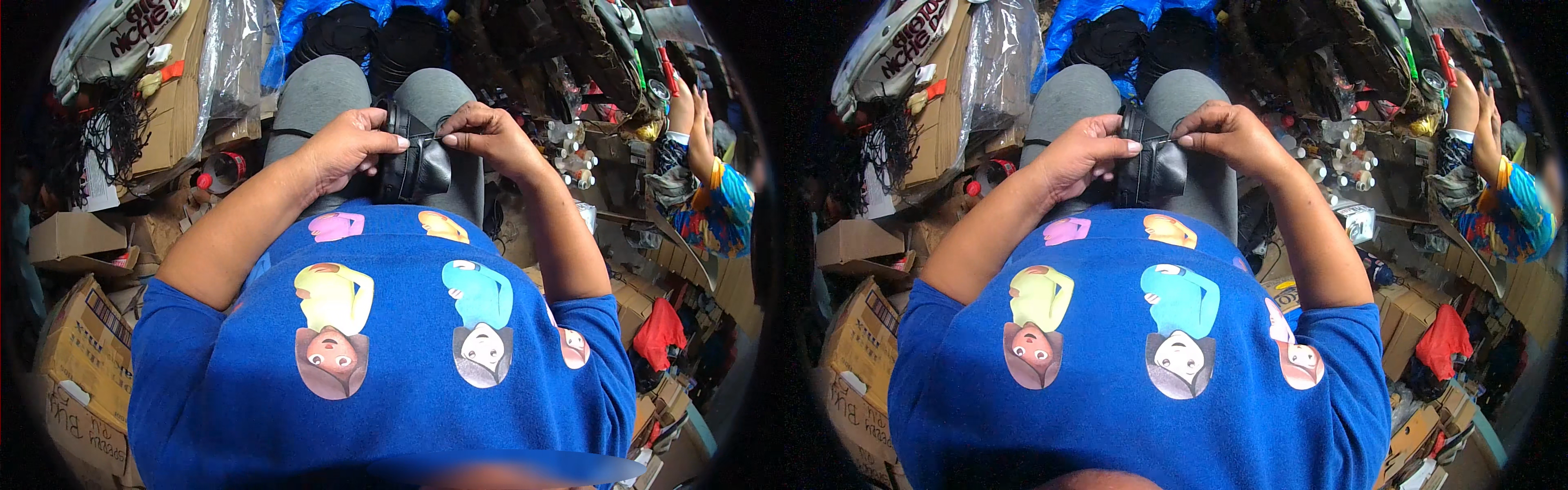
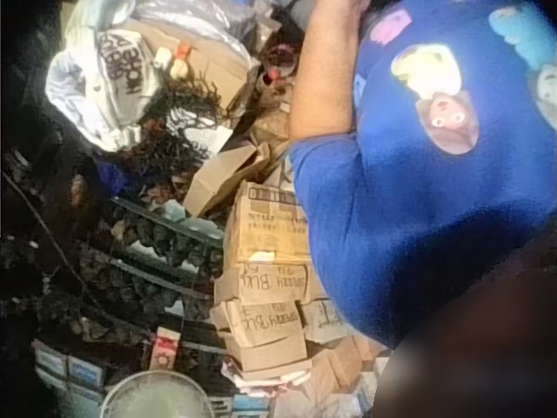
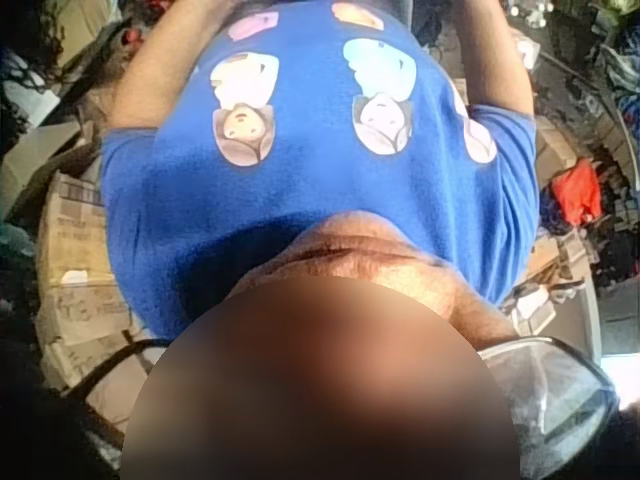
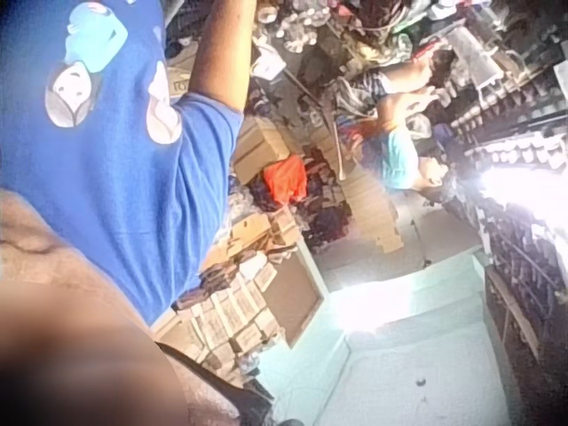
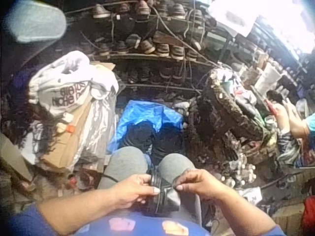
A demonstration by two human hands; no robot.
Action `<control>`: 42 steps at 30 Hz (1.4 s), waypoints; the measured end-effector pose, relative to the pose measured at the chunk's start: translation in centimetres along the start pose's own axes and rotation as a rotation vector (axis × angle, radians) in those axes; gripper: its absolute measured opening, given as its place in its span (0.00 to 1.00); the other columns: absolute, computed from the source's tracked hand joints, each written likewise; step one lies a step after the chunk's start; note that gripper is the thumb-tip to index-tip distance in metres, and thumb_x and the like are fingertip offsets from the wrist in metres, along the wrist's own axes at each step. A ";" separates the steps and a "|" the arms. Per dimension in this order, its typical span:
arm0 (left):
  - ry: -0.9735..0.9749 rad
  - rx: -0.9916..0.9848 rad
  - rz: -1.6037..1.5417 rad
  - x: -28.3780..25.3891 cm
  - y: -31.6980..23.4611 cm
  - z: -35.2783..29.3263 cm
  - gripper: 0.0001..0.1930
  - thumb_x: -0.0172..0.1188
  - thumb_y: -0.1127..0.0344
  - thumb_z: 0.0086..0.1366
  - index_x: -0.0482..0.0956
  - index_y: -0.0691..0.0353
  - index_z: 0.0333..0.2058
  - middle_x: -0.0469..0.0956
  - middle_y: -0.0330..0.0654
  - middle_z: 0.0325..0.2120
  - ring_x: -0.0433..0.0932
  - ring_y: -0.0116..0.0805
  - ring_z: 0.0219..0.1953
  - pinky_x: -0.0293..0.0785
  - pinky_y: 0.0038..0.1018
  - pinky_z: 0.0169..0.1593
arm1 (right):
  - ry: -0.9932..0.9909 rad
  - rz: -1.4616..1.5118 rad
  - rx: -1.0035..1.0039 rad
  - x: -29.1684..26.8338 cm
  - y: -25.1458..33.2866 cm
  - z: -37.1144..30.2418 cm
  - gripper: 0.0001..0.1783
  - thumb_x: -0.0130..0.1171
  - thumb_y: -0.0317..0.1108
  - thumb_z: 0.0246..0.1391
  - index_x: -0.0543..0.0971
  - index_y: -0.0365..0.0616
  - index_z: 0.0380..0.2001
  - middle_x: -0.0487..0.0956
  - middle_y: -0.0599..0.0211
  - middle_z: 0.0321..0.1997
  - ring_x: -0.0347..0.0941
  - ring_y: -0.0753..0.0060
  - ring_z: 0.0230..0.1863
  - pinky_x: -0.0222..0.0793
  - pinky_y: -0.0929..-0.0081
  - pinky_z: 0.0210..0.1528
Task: Manually stitch a shoe upper using needle and thread.
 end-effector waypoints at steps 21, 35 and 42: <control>0.104 -0.010 -0.328 0.8 2.6 1.1 0.08 0.58 0.71 0.64 0.76 0.58 0.42 0.80 0.33 0.32 0.73 0.16 0.24 0.62 0.13 0.23 | -0.288 -0.034 -0.035 1.6 -1.2 -1.9 0.06 0.69 0.28 0.48 0.84 0.40 0.31 0.79 0.68 0.35 0.75 0.75 0.40 0.68 0.76 0.45; -0.216 0.480 0.920 -1.8 -6.7 -8.8 0.21 0.47 0.80 0.61 0.75 0.64 0.52 0.74 0.46 0.37 0.76 0.28 0.38 0.73 0.23 0.43 | -0.351 -0.572 -0.304 3.2 1.4 -4.8 0.16 0.67 0.26 0.44 0.85 0.54 0.40 0.73 0.67 0.27 0.71 0.64 0.33 0.66 0.68 0.37; -0.308 0.747 1.074 1.8 -7.1 -7.3 0.14 0.60 0.79 0.55 0.84 0.59 0.41 0.75 0.44 0.30 0.78 0.37 0.29 0.75 0.28 0.36 | -0.193 -0.486 -0.291 2.0 0.1 -3.5 0.20 0.59 0.20 0.44 0.85 0.52 0.41 0.73 0.72 0.29 0.70 0.71 0.35 0.65 0.75 0.41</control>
Point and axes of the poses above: each hand's wrist, its own z-axis towards the middle knuckle, its own x-axis out of the palm, y = z × x, the point moved 5 cm from there along z, towards the middle knuckle
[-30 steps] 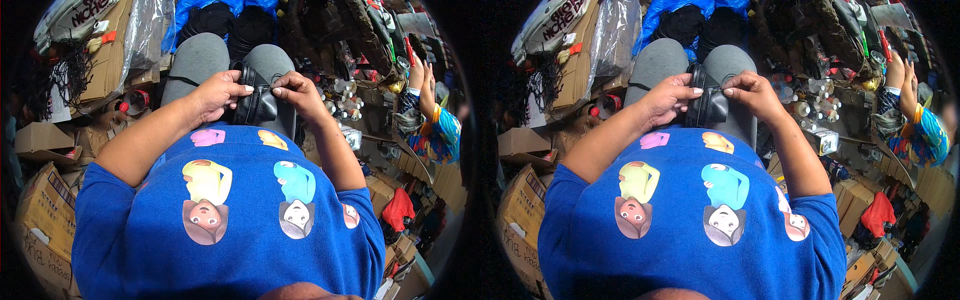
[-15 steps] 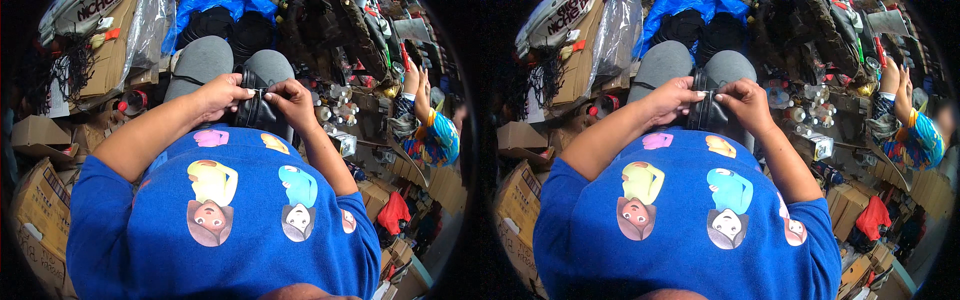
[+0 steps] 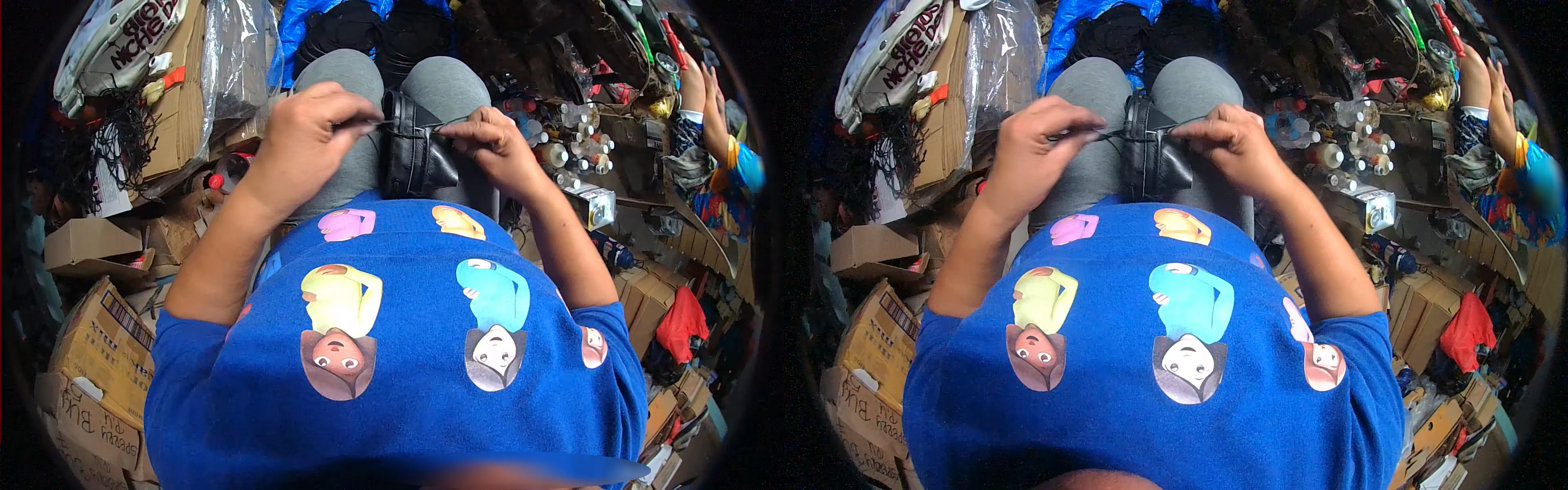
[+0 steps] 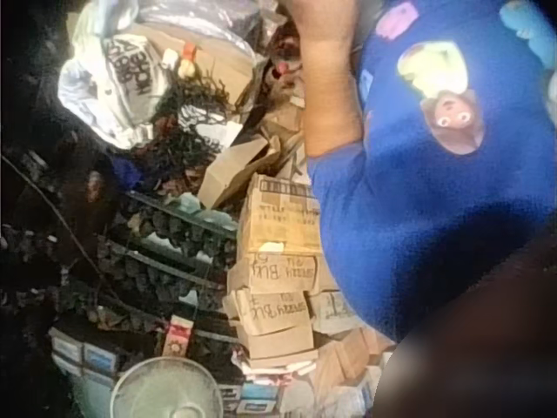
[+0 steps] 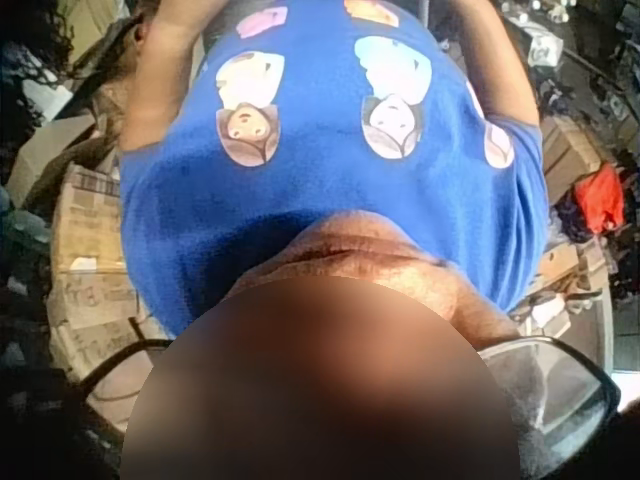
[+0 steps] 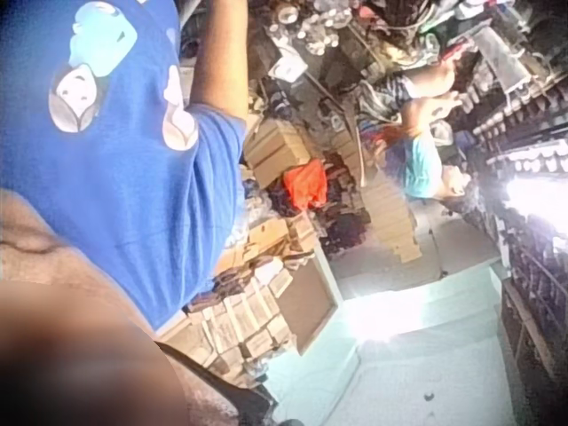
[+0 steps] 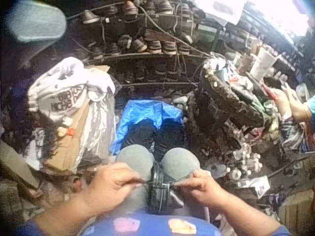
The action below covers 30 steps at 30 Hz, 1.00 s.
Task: Manually stitch a shoe upper using needle and thread.
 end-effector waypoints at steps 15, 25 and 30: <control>0.154 -0.001 0.168 2.7 0.2 2.1 0.08 0.67 0.71 0.52 0.86 0.58 0.33 0.72 0.44 0.25 0.76 0.42 0.30 0.72 0.33 0.35 | 0.111 0.212 0.120 -0.4 -1.3 1.9 0.13 0.59 0.23 0.52 0.86 0.51 0.38 0.75 0.72 0.32 0.73 0.76 0.39 0.69 0.77 0.45; 0.195 0.211 0.286 3.7 -1.7 2.7 0.04 0.62 0.74 0.52 0.83 0.60 0.28 0.73 0.47 0.25 0.76 0.48 0.32 0.73 0.39 0.37 | 0.119 0.245 0.098 -0.1 -1.3 1.8 0.15 0.60 0.23 0.51 0.86 0.52 0.40 0.75 0.73 0.30 0.73 0.76 0.38 0.70 0.77 0.45; 0.186 0.234 0.294 3.4 -1.1 2.0 0.09 0.62 0.74 0.53 0.85 0.55 0.33 0.71 0.42 0.24 0.74 0.44 0.33 0.69 0.36 0.39 | 0.124 0.258 0.104 0.0 -1.4 1.4 0.14 0.61 0.21 0.51 0.85 0.46 0.40 0.73 0.76 0.32 0.70 0.79 0.38 0.66 0.81 0.44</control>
Point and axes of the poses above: each hand's wrist, its own z-axis towards the middle knuckle, its own x-axis out of the palm, y = z × x, the point moved 5 cm from there along z, towards the middle knuckle
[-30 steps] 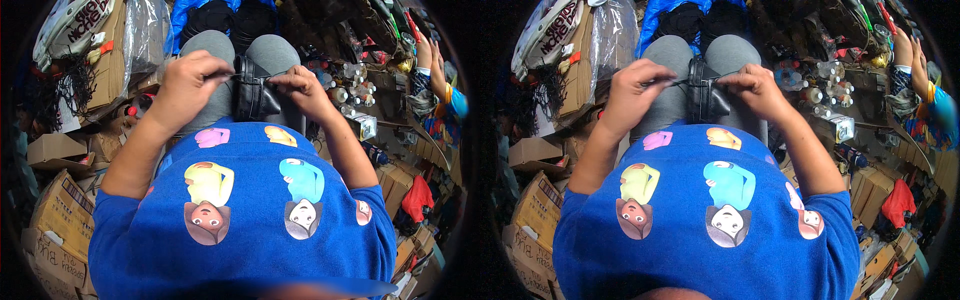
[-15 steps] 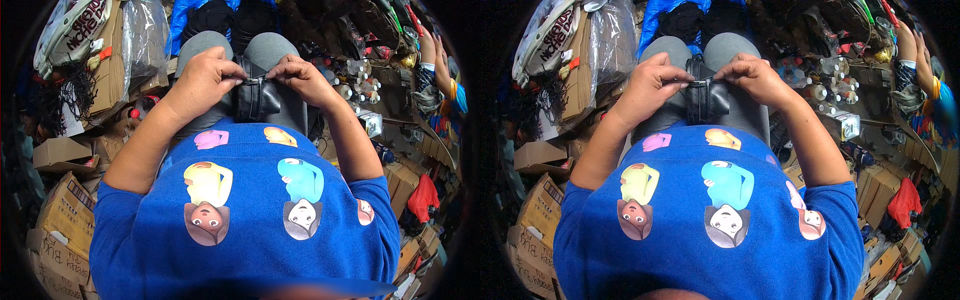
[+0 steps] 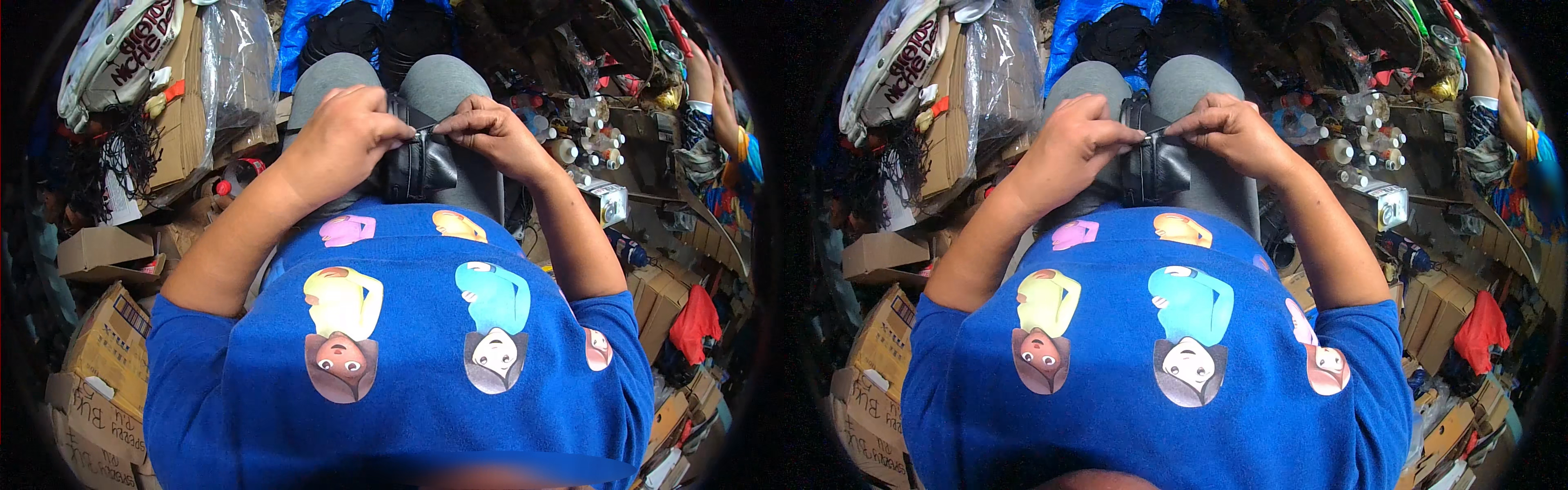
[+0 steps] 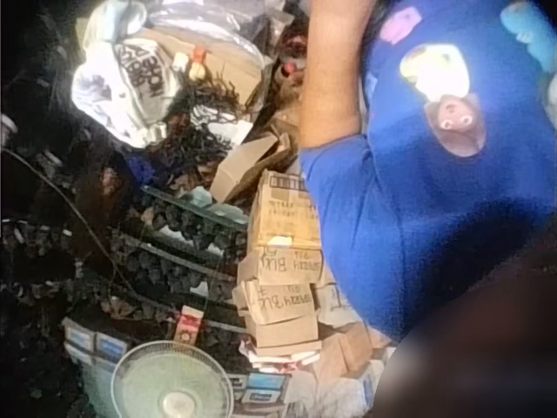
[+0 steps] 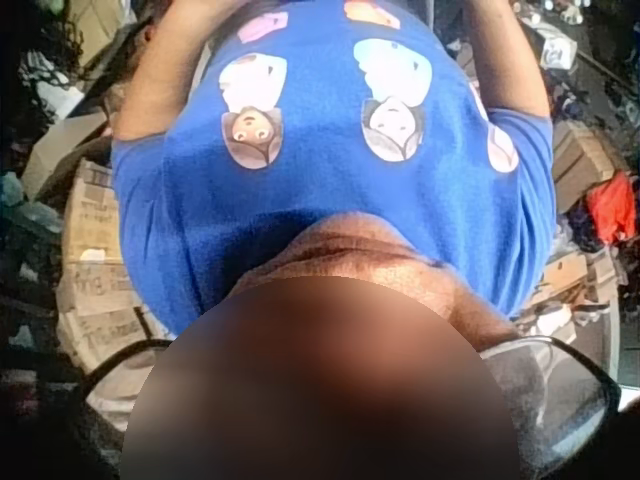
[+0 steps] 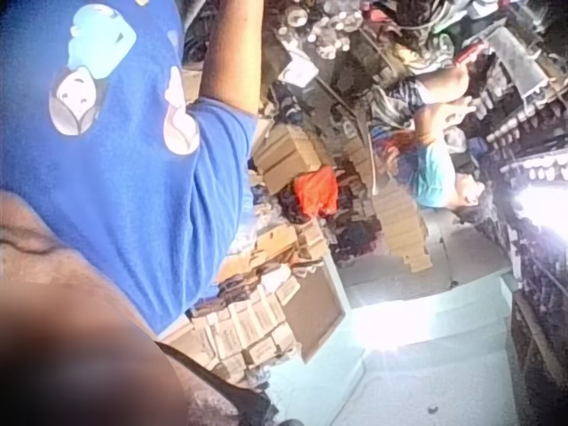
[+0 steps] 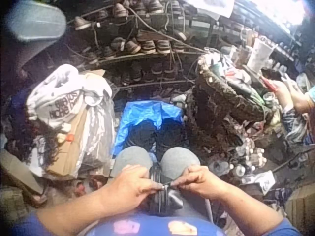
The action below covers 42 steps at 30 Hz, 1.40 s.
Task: Manually stitch a shoe upper using needle and thread.
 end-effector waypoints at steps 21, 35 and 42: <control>0.106 -0.214 -0.184 1.0 3.6 -0.1 0.12 0.64 0.75 0.53 0.87 0.55 0.36 0.72 0.38 0.24 0.73 0.32 0.33 0.69 0.27 0.40 | -0.115 0.042 -0.092 0.3 -0.5 -0.4 0.14 0.66 0.25 0.48 0.85 0.46 0.40 0.82 0.67 0.36 0.77 0.76 0.38 0.73 0.78 0.43; -0.167 -0.257 -0.098 0.1 1.5 -1.1 0.07 0.69 0.65 0.50 0.83 0.52 0.30 0.79 0.35 0.28 0.76 0.37 0.40 0.60 0.36 0.47 | -0.244 0.099 0.075 -0.5 -1.0 -1.4 0.08 0.70 0.28 0.48 0.84 0.40 0.33 0.80 0.70 0.34 0.74 0.79 0.38 0.70 0.78 0.43; -0.145 -0.341 -0.036 0.9 2.0 -2.0 0.05 0.69 0.63 0.50 0.84 0.54 0.26 0.79 0.34 0.27 0.75 0.36 0.40 0.58 0.36 0.47 | -0.301 0.143 0.085 0.0 -1.8 -1.5 0.06 0.70 0.30 0.47 0.83 0.42 0.28 0.78 0.69 0.32 0.74 0.76 0.36 0.69 0.76 0.40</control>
Point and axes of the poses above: each hand's wrist, its own z-axis towards the middle knuckle, its own x-axis out of the palm, y = z × x, the point moved 5 cm from there along z, towards the middle knuckle
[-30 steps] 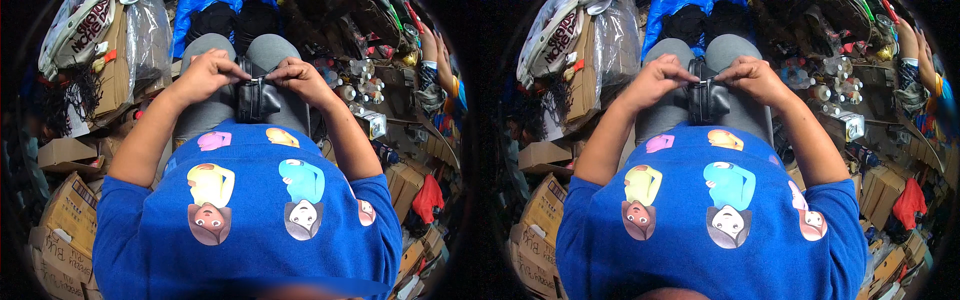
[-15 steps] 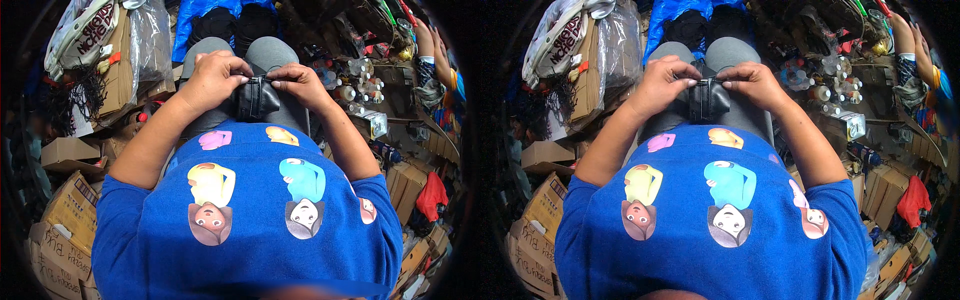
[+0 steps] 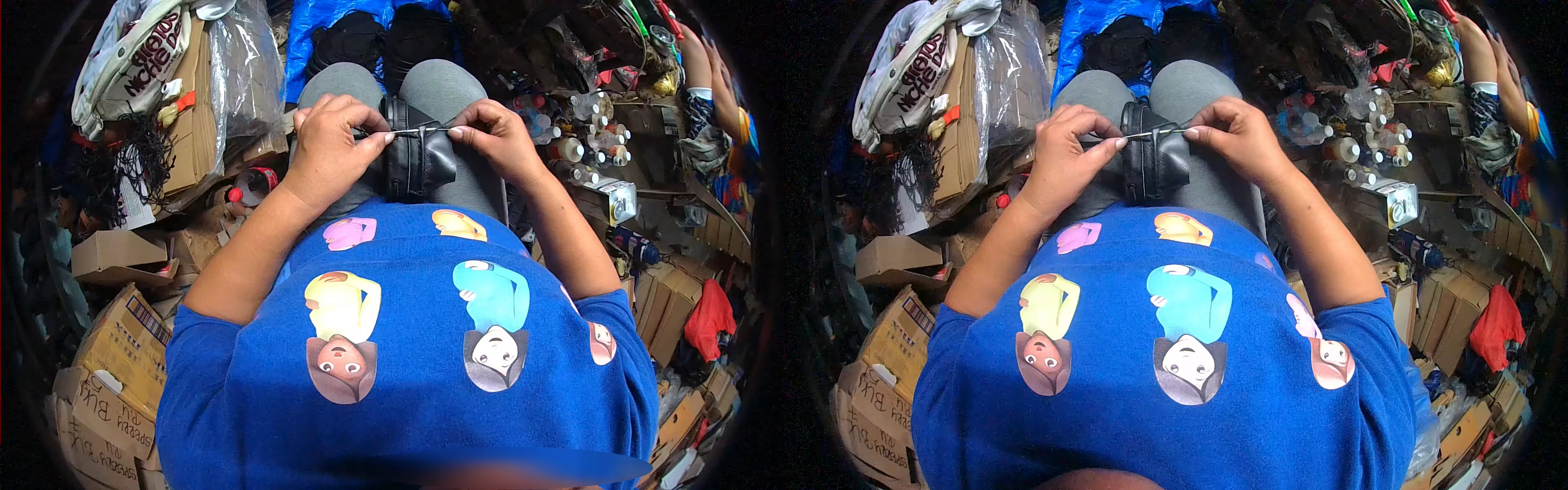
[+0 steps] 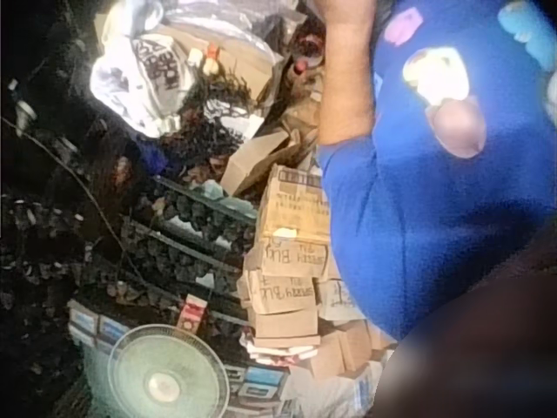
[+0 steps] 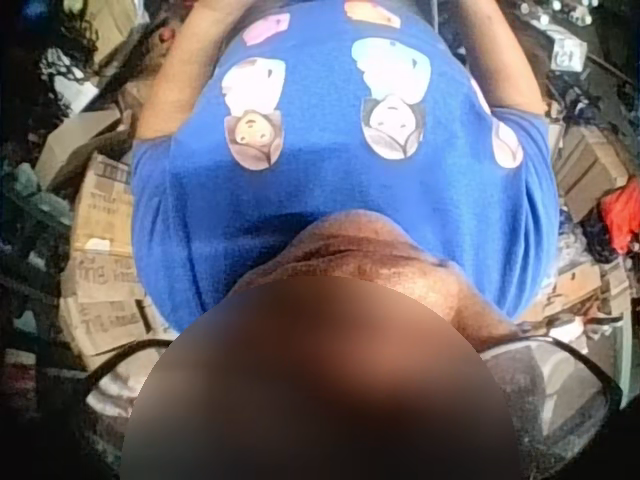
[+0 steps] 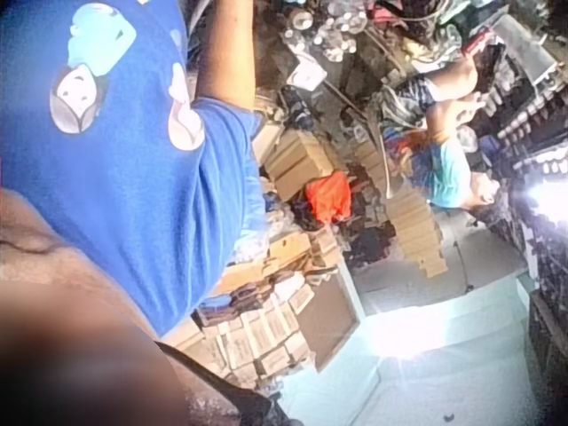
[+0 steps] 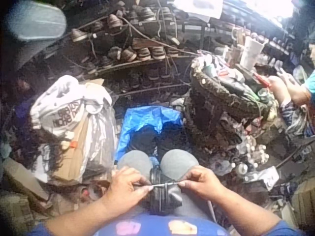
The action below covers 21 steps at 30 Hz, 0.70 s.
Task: Manually stitch a shoe upper using needle and thread.
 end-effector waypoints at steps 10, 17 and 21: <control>0.017 -0.031 -0.066 2.0 0.3 0.1 0.05 0.68 0.65 0.50 0.81 0.56 0.25 0.78 0.36 0.26 0.76 0.38 0.38 0.61 0.36 0.45 | -0.090 -0.214 -0.213 1.1 0.6 -0.1 0.08 0.70 0.34 0.44 0.82 0.44 0.24 0.80 0.66 0.27 0.73 0.65 0.34 0.66 0.67 0.41; 0.030 -0.057 -0.147 3.3 0.7 0.2 0.06 0.68 0.66 0.51 0.79 0.57 0.25 0.78 0.37 0.26 0.76 0.38 0.37 0.62 0.37 0.44 | -0.090 -0.263 -0.242 1.5 0.7 0.0 0.09 0.68 0.34 0.48 0.80 0.42 0.25 0.78 0.70 0.26 0.70 0.72 0.34 0.64 0.72 0.40; 0.032 -0.053 -0.143 3.6 0.7 0.4 0.07 0.68 0.65 0.51 0.79 0.57 0.24 0.78 0.37 0.25 0.76 0.38 0.36 0.62 0.37 0.43 | -0.076 -0.233 -0.224 1.7 1.0 0.2 0.09 0.68 0.34 0.48 0.80 0.42 0.25 0.78 0.70 0.26 0.70 0.72 0.34 0.64 0.72 0.39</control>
Point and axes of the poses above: each hand's wrist, its own z-axis towards the middle knuckle, its own x-axis out of the palm, y = z × x, the point moved 5 cm from there along z, towards the middle knuckle
